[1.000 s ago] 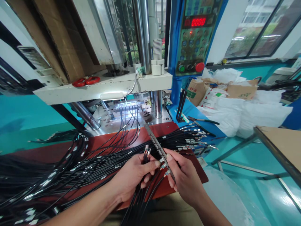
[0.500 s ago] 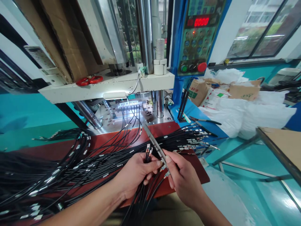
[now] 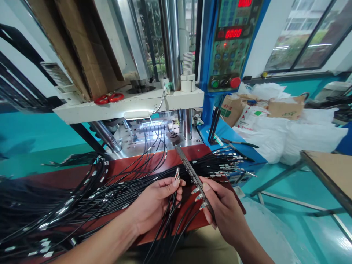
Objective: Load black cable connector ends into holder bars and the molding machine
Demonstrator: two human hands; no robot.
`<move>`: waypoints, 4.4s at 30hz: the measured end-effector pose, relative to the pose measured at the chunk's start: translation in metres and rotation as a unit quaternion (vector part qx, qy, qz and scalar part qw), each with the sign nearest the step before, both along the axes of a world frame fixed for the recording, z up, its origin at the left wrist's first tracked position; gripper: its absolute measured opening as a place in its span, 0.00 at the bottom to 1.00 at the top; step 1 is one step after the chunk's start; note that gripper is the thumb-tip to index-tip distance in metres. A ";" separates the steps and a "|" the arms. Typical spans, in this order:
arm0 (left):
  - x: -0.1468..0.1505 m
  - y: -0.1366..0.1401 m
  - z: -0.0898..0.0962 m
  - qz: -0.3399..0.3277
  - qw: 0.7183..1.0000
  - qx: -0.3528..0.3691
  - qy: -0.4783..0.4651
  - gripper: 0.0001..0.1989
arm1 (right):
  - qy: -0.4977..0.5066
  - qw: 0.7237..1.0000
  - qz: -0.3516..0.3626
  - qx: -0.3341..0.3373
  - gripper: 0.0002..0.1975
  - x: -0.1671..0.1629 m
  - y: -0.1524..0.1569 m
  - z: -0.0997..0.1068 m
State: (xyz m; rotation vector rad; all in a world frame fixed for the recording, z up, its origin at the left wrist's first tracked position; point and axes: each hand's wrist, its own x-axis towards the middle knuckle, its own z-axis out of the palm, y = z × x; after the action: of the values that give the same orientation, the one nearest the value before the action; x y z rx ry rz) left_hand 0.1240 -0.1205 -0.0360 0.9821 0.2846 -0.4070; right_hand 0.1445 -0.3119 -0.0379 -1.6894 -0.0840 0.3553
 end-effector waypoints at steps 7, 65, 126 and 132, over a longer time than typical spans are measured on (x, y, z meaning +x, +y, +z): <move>-0.001 0.002 -0.001 -0.018 1.000 0.015 -0.004 0.16 | 0.016 1.000 0.008 0.004 0.31 0.001 0.002 0.003; 0.007 -0.012 -0.006 0.008 0.992 0.118 -0.038 0.12 | 0.011 0.997 0.069 -0.020 0.29 0.002 0.000 -0.009; 0.005 -0.004 0.016 0.030 0.860 0.486 -0.156 0.06 | 0.023 0.996 0.078 -0.040 0.34 0.004 -0.005 -0.006; 0.003 -0.005 0.014 0.038 0.865 0.475 -0.161 0.05 | 0.031 0.997 0.070 -0.034 0.34 0.004 -0.003 -0.009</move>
State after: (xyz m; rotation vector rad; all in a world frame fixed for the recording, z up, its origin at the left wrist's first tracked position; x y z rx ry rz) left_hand 0.1270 -0.1253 -0.0217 1.9785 0.2129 0.0110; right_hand 0.1483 -0.3149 -0.0464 -1.7425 -0.1451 0.5204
